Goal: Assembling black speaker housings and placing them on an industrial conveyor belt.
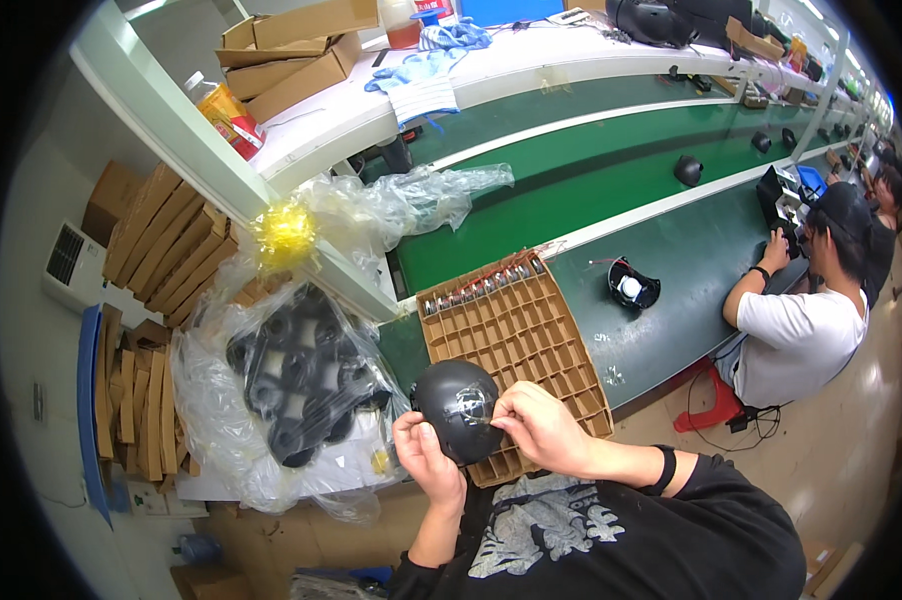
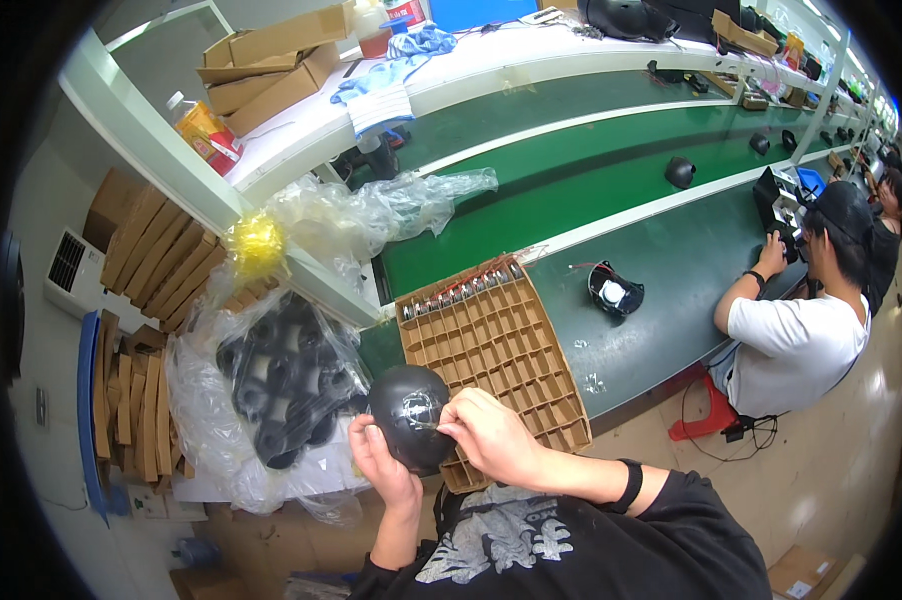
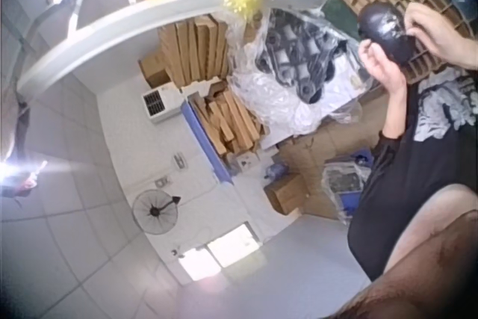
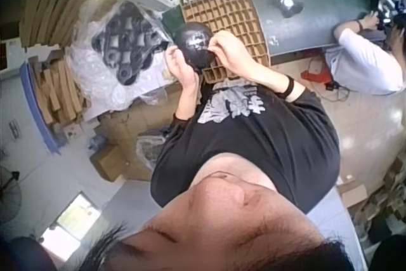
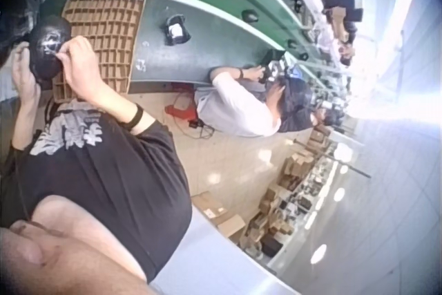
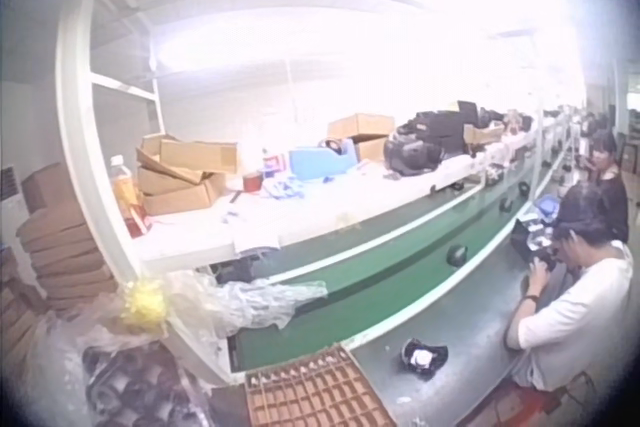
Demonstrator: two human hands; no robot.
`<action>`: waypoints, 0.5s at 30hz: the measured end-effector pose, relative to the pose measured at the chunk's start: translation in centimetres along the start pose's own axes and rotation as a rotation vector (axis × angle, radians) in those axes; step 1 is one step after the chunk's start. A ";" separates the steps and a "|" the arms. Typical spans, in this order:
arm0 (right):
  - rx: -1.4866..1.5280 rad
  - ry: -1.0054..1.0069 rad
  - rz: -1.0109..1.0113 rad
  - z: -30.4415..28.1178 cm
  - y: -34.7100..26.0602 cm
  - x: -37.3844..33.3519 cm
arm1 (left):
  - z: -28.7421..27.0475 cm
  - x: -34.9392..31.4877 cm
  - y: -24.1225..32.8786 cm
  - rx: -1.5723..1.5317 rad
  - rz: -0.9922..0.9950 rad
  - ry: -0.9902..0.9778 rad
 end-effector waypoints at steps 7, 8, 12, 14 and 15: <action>0.089 0.023 -0.005 1.4 1.0 -0.4 | -1.1 0.2 -1.2 0.043 0.050 0.026; 0.149 0.037 0.028 1.3 0.6 -0.3 | -1.2 0.3 -1.1 0.043 0.051 0.024; 0.186 0.036 0.069 0.8 0.0 -0.2 | -1.5 0.2 -1.1 -0.056 -0.018 0.037; 0.161 0.061 0.082 1.0 0.1 0.0 | -1.5 0.2 -0.8 -0.065 -0.021 0.036; 0.092 0.092 -0.030 0.9 -0.1 0.1 | -1.3 0.2 -0.6 -0.075 -0.034 0.053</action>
Point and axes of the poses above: each hand's wrist, its own x-axis towards the middle knuckle, its own z-axis out of the palm, y = z × x, the point moved 3 cm from there along x, towards the middle knuckle, and after that the axes turned 6 degrees about z, right-handed, at the moved point
